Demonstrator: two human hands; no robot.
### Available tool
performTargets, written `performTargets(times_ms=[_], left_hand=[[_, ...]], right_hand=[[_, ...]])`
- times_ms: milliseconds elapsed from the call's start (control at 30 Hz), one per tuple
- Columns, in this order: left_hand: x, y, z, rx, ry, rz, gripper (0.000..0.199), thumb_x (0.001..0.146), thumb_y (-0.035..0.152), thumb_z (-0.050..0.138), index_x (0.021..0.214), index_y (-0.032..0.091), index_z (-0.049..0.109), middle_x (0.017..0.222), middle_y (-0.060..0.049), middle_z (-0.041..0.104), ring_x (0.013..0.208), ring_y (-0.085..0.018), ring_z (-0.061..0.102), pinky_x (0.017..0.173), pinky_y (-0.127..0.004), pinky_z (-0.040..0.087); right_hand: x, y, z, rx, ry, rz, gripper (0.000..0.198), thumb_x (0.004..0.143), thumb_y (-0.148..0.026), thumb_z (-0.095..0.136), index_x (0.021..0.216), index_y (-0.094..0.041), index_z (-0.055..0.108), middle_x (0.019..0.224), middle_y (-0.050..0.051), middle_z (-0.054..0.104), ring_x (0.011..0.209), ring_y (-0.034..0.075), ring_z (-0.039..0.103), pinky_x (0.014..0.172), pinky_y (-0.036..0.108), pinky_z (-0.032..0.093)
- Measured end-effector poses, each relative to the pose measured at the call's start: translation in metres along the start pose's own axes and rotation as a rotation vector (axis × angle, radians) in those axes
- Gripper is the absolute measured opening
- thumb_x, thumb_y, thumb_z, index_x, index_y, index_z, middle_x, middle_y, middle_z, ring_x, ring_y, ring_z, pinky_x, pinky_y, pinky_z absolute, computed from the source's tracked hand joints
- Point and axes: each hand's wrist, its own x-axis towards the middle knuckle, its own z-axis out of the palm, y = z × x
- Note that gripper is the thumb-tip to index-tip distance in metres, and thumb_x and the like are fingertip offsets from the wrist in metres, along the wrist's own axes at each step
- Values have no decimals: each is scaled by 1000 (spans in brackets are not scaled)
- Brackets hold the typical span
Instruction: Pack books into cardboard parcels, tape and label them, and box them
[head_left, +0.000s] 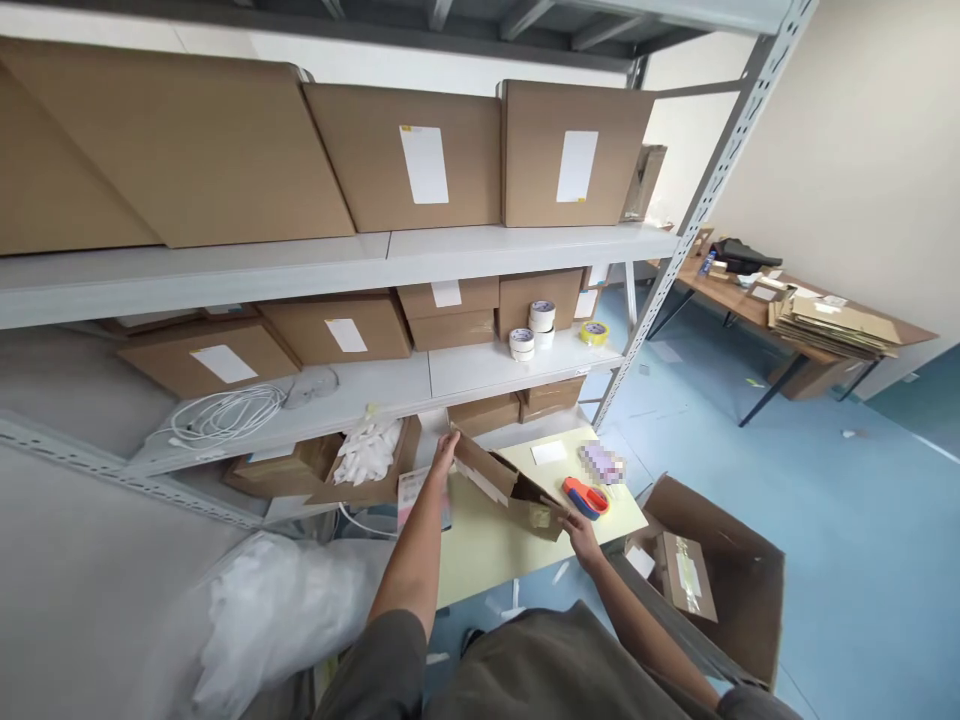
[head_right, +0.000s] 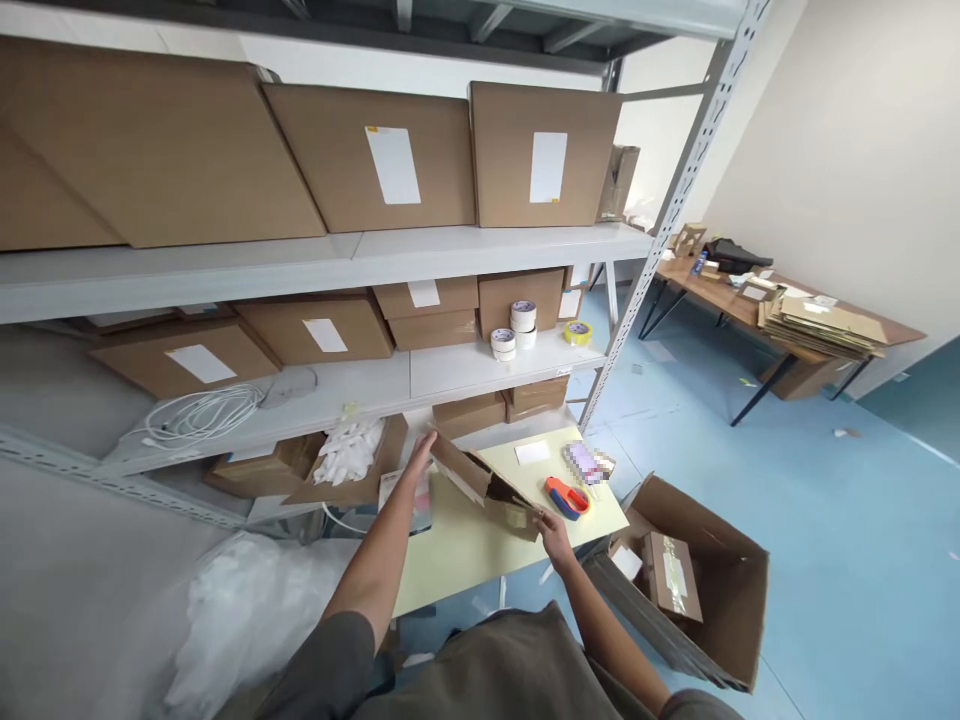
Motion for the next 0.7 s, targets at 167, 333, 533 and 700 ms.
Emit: performTargets(times_ms=[167, 333, 533, 700], left_hand=[[-18, -23, -12, -8, -77, -72, 68, 67, 77, 81, 103, 22, 65, 117, -11, 73, 115, -29, 67, 91, -37, 52], [-53, -38, -22, -38, 9, -124, 71, 57, 75, 87, 97, 21, 65, 115, -11, 73, 108, -28, 69, 83, -37, 55], [-91, -45, -14, -43, 157, -187, 67, 58, 71, 91, 96, 21, 65, 114, -11, 74, 105, -26, 72, 82, -36, 57], [-112, -43, 8, -33, 303, -179, 65, 63, 68, 89, 102, 21, 69, 102, -9, 76, 101, -26, 73, 79, -35, 59]], right_hand=[[16, 4, 20, 52, 55, 16, 63, 67, -66, 84, 116, -27, 80, 124, 11, 79, 126, 39, 66, 114, 54, 46], [39, 0, 36, 63, 182, 145, 67, 69, -71, 78, 120, -27, 78, 145, 15, 67, 139, 40, 57, 112, 55, 47], [47, -6, 32, 108, 209, 183, 58, 85, -69, 63, 127, -32, 76, 132, 14, 73, 127, 34, 66, 97, 49, 55], [51, -14, 26, 117, 173, 97, 64, 91, -75, 46, 128, -31, 73, 120, 11, 77, 109, 29, 73, 87, 40, 58]])
